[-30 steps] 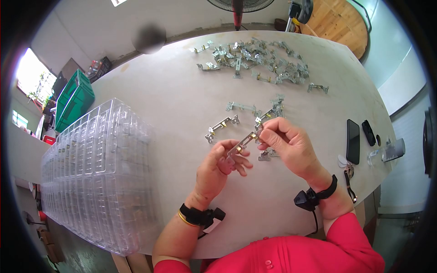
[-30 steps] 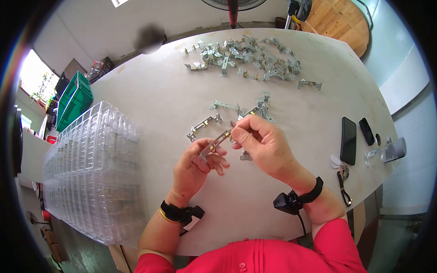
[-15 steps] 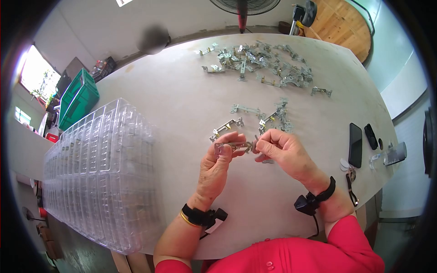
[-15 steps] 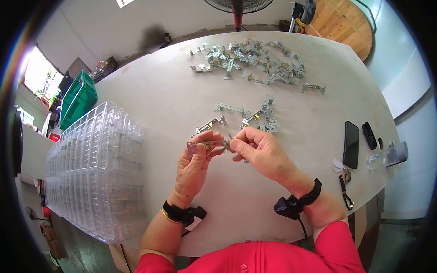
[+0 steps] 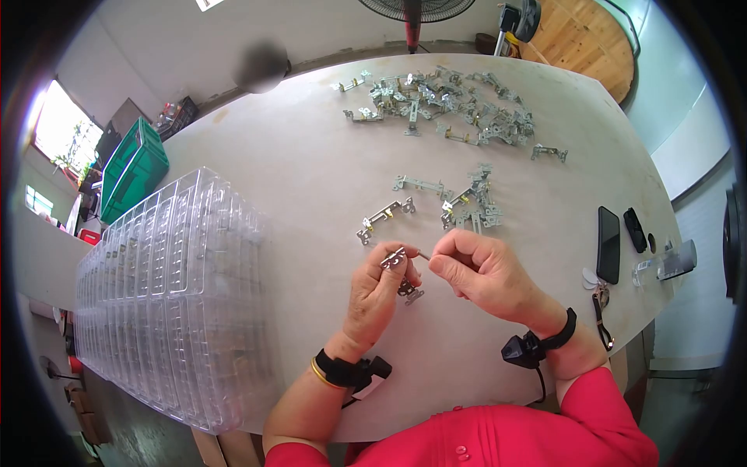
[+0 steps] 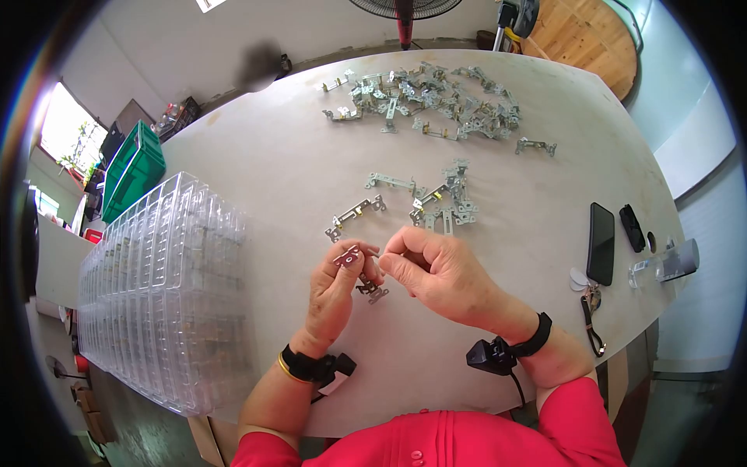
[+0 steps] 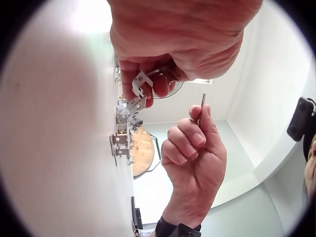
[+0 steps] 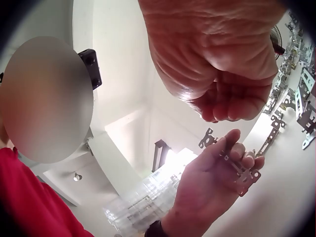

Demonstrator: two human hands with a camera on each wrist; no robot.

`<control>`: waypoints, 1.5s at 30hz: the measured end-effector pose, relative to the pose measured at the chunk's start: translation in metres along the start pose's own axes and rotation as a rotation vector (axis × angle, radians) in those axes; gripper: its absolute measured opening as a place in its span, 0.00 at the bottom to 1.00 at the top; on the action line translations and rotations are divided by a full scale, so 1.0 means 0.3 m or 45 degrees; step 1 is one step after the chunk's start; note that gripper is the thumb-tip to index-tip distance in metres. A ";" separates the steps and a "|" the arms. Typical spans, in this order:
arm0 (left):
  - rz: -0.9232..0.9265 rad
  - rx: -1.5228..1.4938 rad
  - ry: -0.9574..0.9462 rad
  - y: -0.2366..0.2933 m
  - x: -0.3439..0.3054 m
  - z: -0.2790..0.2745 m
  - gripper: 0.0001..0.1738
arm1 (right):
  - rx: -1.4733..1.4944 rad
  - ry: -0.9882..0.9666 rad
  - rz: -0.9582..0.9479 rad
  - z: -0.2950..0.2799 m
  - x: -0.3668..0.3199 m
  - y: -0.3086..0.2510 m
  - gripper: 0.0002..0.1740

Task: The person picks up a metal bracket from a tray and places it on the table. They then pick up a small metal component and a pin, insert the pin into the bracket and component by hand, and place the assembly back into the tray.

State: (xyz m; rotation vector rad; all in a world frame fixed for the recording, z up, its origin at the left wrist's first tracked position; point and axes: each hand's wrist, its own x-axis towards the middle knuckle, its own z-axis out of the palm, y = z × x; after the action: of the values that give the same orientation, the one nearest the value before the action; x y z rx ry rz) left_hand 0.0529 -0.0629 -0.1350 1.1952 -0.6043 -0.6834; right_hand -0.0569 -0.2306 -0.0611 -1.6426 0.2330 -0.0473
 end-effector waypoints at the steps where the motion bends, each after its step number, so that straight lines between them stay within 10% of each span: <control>1: -0.015 -0.009 0.004 0.003 -0.003 0.005 0.14 | 0.000 0.000 0.001 0.004 -0.002 0.004 0.06; 22: 0.391 0.812 0.233 0.015 0.002 0.032 0.23 | -0.335 0.029 -0.110 0.047 -0.016 0.007 0.07; 45: 0.435 0.706 0.038 -0.004 -0.003 0.042 0.17 | -0.300 0.154 -0.045 0.039 -0.005 0.034 0.07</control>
State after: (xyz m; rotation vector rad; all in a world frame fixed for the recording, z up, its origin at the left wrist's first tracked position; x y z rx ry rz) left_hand 0.0428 -0.0703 -0.1329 1.5573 -0.9849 -0.2057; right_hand -0.0576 -0.2194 -0.0722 -1.8808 0.3107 -0.1512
